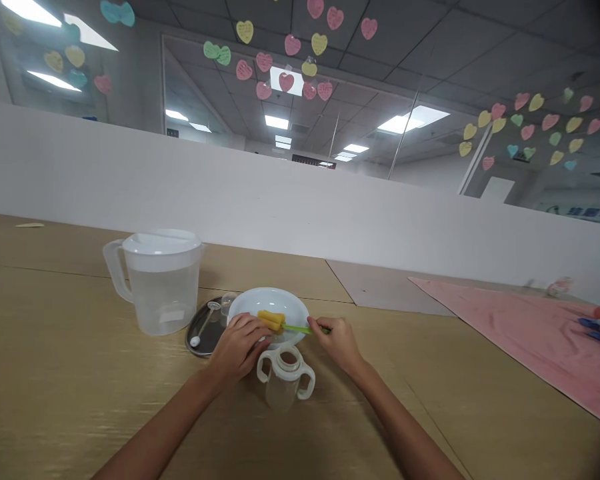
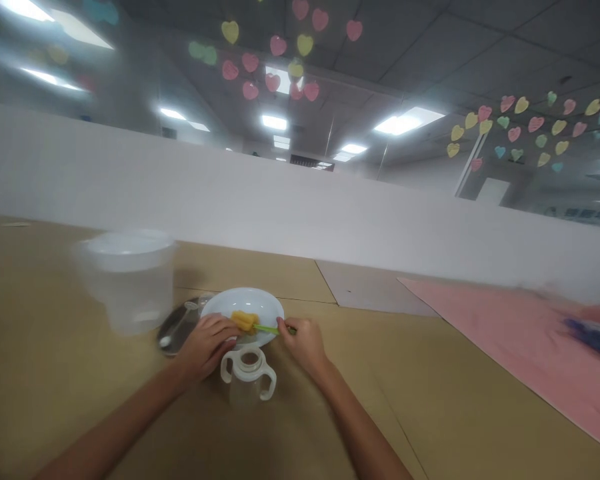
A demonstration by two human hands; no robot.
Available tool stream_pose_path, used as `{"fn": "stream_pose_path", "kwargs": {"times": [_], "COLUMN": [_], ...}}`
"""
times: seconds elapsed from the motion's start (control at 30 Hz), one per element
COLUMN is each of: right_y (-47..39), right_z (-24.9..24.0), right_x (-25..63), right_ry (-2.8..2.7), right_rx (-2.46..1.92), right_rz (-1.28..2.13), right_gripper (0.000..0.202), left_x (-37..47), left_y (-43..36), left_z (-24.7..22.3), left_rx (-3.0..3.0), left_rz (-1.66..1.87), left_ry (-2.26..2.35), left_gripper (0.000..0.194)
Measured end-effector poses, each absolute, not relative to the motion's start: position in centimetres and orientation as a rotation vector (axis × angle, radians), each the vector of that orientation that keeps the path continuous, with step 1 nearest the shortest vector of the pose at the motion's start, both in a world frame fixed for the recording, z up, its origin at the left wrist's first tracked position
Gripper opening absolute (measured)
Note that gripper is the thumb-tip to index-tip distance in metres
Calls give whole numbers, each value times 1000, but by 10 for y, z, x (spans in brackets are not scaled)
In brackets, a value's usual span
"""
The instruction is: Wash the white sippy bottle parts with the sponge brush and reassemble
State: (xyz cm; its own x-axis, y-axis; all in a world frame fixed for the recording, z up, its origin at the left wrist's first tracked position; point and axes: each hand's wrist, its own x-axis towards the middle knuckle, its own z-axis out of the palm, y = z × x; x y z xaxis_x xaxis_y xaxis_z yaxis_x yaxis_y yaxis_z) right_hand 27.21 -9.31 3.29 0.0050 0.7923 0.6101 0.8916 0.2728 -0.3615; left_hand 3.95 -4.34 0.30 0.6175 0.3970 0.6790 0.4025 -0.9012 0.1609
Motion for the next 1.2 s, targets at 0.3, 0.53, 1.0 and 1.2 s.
{"fn": "stream_pose_path", "kwargs": {"times": [0.3, 0.53, 1.0, 1.2], "right_y": [-92, -92, -86, -89], "right_z": [29, 26, 23, 26], "right_x": [267, 267, 275, 274], "right_ry": [-1820, -1826, -1639, -1478], "right_rx": [-1508, -1508, -1604, -1526], "right_rz": [-113, -141, -286, -219], "right_gripper": [53, 54, 54, 50], "left_x": [44, 45, 41, 40], "left_y": [-46, -49, -47, -36], "left_z": [4, 8, 8, 2], "left_rx": [-2875, -2878, -2750, -2440], "left_rz": [-1075, -1055, -1321, -1563], "left_ry": [-752, -755, -879, -1011], "left_gripper": [32, 34, 31, 21]}}
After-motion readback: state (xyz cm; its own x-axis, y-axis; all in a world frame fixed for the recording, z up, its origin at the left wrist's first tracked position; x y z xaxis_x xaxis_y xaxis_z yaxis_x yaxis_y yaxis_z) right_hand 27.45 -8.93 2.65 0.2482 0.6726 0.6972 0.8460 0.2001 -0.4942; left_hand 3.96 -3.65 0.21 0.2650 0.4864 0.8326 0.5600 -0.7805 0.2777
